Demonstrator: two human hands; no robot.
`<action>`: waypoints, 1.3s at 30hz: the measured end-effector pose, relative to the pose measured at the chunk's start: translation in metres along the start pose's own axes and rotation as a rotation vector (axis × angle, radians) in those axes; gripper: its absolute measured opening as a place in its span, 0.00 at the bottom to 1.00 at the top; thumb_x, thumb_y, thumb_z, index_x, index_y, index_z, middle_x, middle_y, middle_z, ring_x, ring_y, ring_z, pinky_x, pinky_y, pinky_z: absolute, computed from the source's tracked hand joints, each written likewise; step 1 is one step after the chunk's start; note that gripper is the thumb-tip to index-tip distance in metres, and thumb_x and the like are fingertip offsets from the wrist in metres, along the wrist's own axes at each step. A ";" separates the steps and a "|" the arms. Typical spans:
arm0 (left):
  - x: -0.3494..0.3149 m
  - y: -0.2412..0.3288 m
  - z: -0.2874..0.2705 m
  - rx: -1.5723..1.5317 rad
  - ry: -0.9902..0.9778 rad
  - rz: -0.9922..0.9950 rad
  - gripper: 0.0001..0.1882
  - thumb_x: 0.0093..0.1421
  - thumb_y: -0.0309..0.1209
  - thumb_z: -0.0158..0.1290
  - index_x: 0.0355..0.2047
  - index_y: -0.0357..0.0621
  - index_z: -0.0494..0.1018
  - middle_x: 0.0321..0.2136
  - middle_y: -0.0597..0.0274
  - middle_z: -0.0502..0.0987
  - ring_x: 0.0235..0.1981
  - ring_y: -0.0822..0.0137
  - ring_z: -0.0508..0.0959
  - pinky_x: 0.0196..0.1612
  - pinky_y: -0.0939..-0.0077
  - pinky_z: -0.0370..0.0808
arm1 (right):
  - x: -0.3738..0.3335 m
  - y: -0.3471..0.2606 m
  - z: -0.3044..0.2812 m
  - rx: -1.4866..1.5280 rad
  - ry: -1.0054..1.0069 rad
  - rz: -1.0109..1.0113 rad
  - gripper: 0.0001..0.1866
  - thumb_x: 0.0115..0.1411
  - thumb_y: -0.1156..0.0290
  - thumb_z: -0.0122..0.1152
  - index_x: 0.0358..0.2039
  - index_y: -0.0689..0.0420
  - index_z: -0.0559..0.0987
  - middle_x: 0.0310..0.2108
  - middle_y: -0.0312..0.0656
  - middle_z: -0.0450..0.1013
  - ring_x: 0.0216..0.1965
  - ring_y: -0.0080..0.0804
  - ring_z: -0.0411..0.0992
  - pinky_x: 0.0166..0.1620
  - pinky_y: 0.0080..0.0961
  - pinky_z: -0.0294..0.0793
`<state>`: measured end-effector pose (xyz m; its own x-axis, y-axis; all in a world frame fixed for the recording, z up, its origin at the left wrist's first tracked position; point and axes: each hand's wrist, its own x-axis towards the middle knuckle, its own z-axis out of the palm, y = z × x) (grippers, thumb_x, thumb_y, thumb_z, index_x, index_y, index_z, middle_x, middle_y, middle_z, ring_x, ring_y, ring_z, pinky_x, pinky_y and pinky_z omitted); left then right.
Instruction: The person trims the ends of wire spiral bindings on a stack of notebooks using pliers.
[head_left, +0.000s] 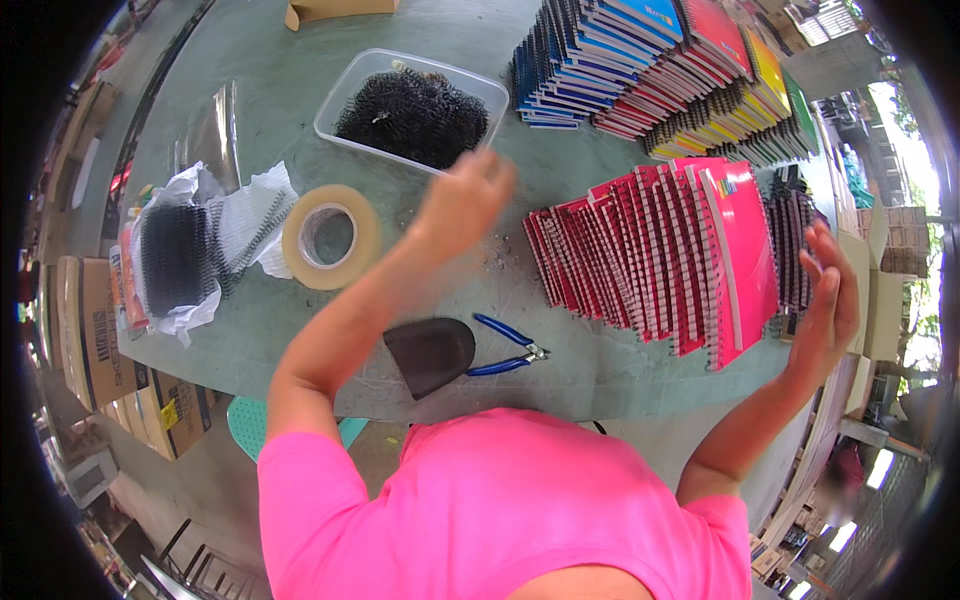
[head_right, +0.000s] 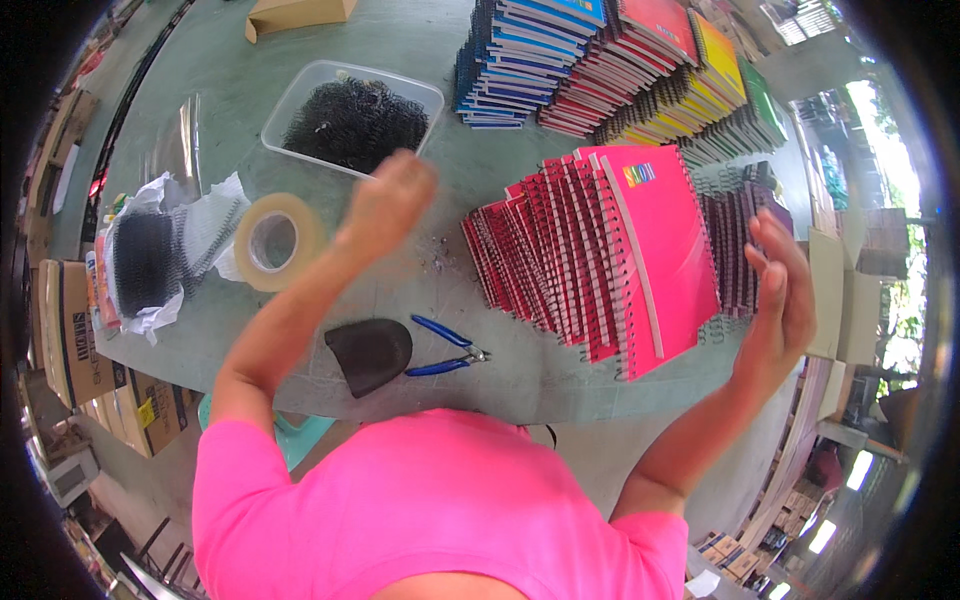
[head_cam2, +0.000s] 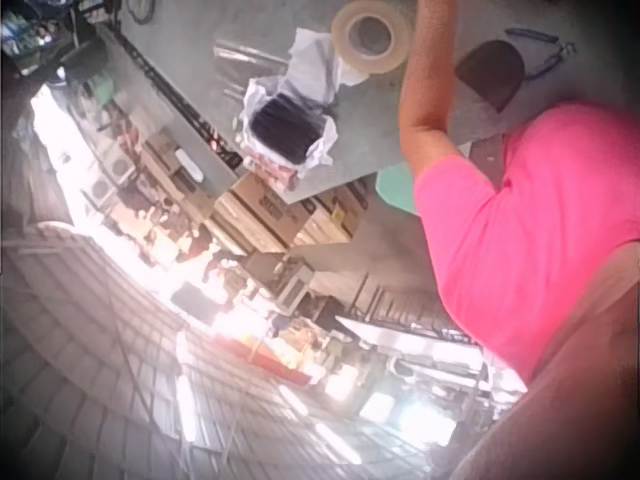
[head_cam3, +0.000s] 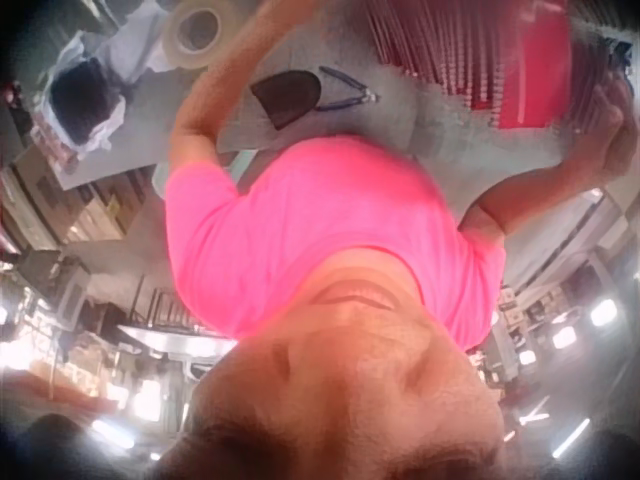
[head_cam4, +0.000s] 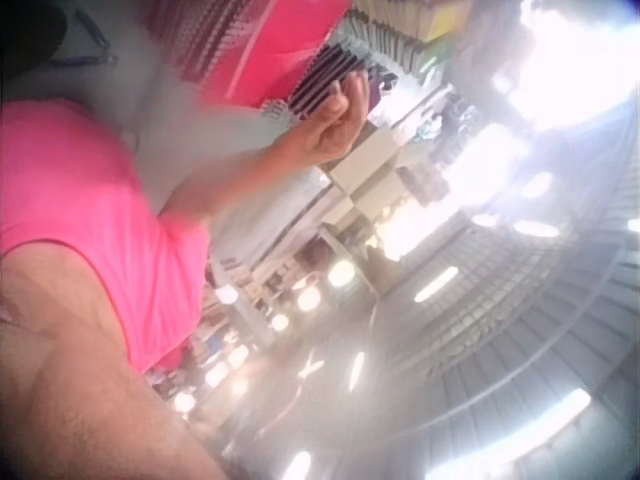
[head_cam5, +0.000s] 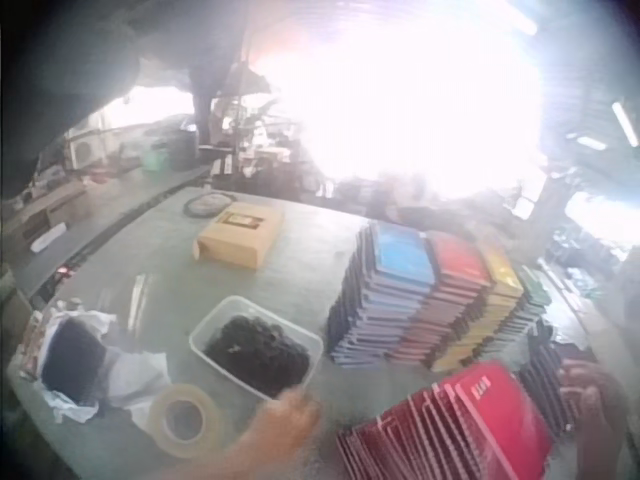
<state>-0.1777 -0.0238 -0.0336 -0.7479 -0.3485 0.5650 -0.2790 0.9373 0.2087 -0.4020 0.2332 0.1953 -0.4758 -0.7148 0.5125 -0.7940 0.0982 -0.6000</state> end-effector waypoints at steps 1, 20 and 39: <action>0.016 -0.009 -0.022 0.011 0.016 -0.133 0.06 0.53 0.29 0.50 0.31 0.45 0.69 0.31 0.57 0.69 0.31 0.55 0.74 0.28 0.65 0.75 | 0.012 -0.004 0.001 0.003 -0.059 0.013 0.22 0.65 0.58 0.43 0.47 0.65 0.72 0.50 0.50 0.68 0.51 0.35 0.68 0.50 0.29 0.68; -0.056 0.106 -0.017 -0.486 -0.153 -0.229 0.21 0.45 0.31 0.59 0.38 0.39 0.66 0.40 0.50 0.70 0.45 0.53 0.70 0.45 0.65 0.68 | 0.072 -0.024 0.066 -0.013 -0.645 0.106 0.33 0.62 0.45 0.41 0.56 0.60 0.65 0.53 0.45 0.65 0.56 0.33 0.60 0.59 0.28 0.53; 0.030 0.034 -0.002 -1.009 -0.307 -0.510 0.09 0.56 0.31 0.51 0.33 0.37 0.72 0.23 0.60 0.77 0.23 0.69 0.77 0.28 0.75 0.73 | 0.059 -0.026 0.084 -0.129 -0.602 0.041 0.28 0.62 0.49 0.41 0.40 0.64 0.75 0.37 0.45 0.71 0.40 0.33 0.68 0.48 0.26 0.63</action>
<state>-0.2084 -0.0024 -0.0078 -0.8399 -0.5409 0.0451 -0.0877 0.2173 0.9722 -0.3775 0.1301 0.1897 -0.2393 -0.9704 0.0317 -0.8370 0.1896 -0.5133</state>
